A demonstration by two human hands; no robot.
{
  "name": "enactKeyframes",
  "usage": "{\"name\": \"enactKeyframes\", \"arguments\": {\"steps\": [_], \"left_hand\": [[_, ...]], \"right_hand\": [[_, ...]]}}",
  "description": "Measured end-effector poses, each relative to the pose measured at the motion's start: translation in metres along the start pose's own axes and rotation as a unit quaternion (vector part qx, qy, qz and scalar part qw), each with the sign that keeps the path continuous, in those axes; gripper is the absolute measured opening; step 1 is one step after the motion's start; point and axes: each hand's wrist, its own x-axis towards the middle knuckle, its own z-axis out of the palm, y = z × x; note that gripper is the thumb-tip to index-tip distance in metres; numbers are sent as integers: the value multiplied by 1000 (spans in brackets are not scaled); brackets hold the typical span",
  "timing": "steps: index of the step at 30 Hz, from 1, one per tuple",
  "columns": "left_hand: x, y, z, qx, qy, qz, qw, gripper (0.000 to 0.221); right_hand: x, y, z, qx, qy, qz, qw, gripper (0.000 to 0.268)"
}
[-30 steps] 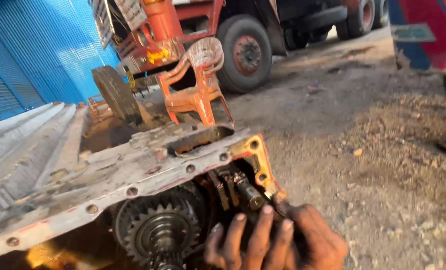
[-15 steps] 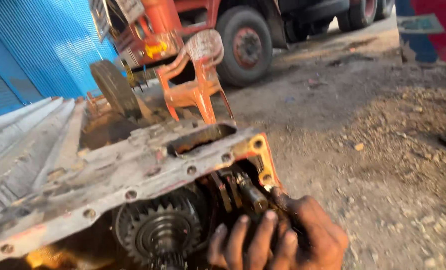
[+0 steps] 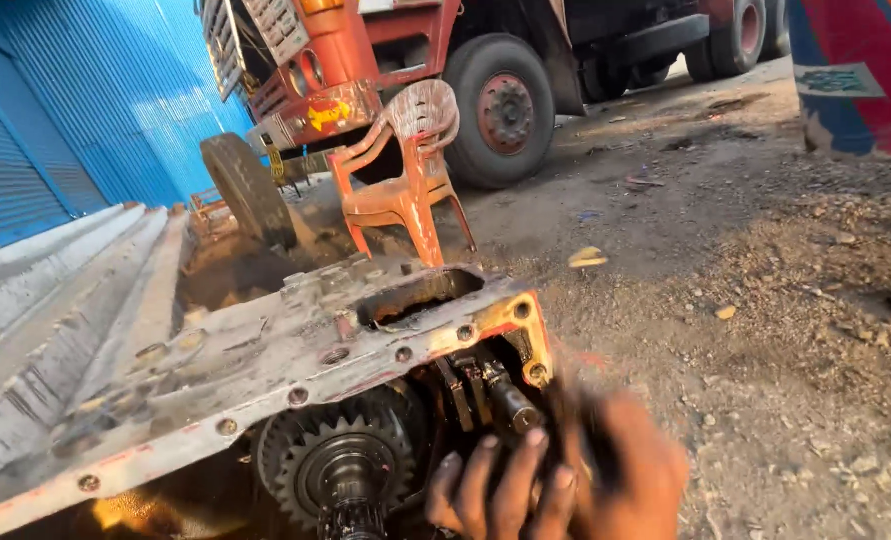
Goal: The recorder is shown working on a truck gearbox housing, using a small tool to adjust or clean internal components near the gears.
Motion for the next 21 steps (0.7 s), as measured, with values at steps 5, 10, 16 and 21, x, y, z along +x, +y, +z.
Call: {"name": "enactKeyframes", "arguments": {"steps": [5,10,16,21], "left_hand": [[-4,-13,18,56,36,23,998,40],[27,2,21,34,188,-87,978,42],[-4,-11,24,65,120,17,990,40],[10,-6,32,48,130,-16,990,38]], "right_hand": [[2,-5,3,105,5,-21,994,7],[2,10,0,42,12,-86,995,13],[-1,26,-2,61,-55,-130,988,14],[3,5,0,77,-39,-79,993,19]]}}
